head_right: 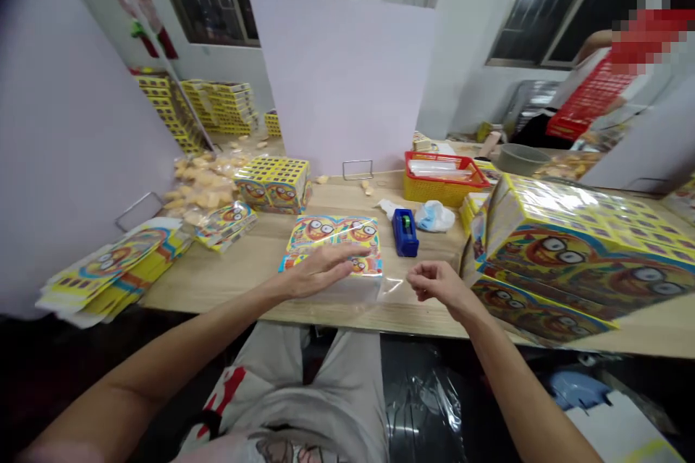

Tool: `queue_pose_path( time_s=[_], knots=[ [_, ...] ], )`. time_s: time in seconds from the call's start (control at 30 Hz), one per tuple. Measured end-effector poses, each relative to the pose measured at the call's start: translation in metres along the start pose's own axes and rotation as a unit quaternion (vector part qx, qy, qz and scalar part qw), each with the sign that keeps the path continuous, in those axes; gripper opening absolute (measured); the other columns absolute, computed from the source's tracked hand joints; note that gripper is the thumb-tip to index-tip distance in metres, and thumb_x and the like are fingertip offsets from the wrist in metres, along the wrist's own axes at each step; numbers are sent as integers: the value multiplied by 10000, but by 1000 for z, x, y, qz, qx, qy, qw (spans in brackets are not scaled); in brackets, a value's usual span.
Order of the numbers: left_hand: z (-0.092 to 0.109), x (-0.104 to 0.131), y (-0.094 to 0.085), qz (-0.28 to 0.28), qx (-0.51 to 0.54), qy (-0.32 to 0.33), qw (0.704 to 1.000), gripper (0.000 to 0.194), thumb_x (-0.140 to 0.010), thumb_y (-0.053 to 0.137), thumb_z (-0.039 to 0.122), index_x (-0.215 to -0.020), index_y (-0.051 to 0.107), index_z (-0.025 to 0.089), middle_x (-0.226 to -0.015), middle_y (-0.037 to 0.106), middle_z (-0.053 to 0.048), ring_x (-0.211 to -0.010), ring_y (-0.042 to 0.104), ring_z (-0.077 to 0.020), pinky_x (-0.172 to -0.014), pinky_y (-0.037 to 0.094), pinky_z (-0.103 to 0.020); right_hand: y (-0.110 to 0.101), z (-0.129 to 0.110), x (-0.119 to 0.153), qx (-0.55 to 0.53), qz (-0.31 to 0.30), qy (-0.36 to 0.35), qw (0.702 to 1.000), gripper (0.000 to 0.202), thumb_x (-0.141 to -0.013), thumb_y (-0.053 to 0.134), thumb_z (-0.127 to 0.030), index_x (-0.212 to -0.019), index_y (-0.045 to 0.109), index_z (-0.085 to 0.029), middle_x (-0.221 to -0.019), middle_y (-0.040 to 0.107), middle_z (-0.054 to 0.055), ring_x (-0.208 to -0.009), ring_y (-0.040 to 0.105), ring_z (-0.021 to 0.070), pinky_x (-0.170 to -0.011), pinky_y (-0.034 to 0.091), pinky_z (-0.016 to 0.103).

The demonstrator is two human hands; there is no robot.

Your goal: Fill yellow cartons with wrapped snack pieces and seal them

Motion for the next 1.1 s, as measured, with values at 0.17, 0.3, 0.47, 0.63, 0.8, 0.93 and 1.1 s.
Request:
queue_pose_path(
  time_s=[0.17,0.3,0.47,0.63,0.8,0.93,1.1],
  knots=[
    [-34,104,-31,315,5,-198,928,262,-865,545,372,-705,613,177,-698,616,-8,-720,548,-154,-723,408,-246,1,11,-3,-27,-22,1,999,361,-592,821,-454,-675,644,-150,-558,562,-5,-478,502,100,-475,432,236],
    [-70,151,27,293,164,-309,890,269,-805,603,405,-707,610,155,-700,602,-3,-714,529,-146,-681,397,-238,-1,19,1,-57,-20,13,998,328,-596,839,-405,-664,644,-150,-564,566,-5,-489,508,93,-492,437,224],
    [-81,151,66,280,285,-348,848,294,-735,674,424,-677,651,136,-670,620,-12,-690,538,-137,-652,386,-235,4,21,6,-69,-16,16,997,335,-597,850,-391,-653,623,-150,-561,561,-1,-498,507,102,-496,444,236],
    [-80,149,55,308,299,-340,837,226,-649,717,326,-578,613,138,-557,559,15,-562,464,-98,-569,333,-225,9,22,9,-88,-22,11,996,340,-629,839,-399,-686,609,-155,-570,563,-9,-515,502,93,-523,449,227],
    [-70,146,24,307,260,-302,864,198,-697,679,289,-595,604,137,-559,537,29,-577,453,-93,-584,324,-222,21,13,14,-73,-26,-21,997,355,-713,769,-461,-708,562,-172,-582,559,-14,-510,491,98,-515,418,235],
    [-60,138,-15,301,198,-263,895,199,-731,655,289,-608,603,140,-586,523,28,-596,442,-98,-588,313,-225,36,-8,16,-13,-13,-66,998,391,-781,677,-529,-683,529,-181,-527,523,-24,-500,446,100,-510,364,235],
    [-62,119,-62,285,87,-210,931,189,-751,621,271,-610,609,146,-639,555,12,-644,474,-119,-600,315,-238,50,-28,4,13,23,-120,992,427,-800,646,-540,-622,487,-186,-536,475,-33,-541,405,102,-540,320,242]
  ],
)
Point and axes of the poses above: each hand's wrist, its own x-axis away from the middle knuckle, its own y-axis out of the palm, z = x × y, the point moved 9 cm from there along -x, towards the middle knuckle
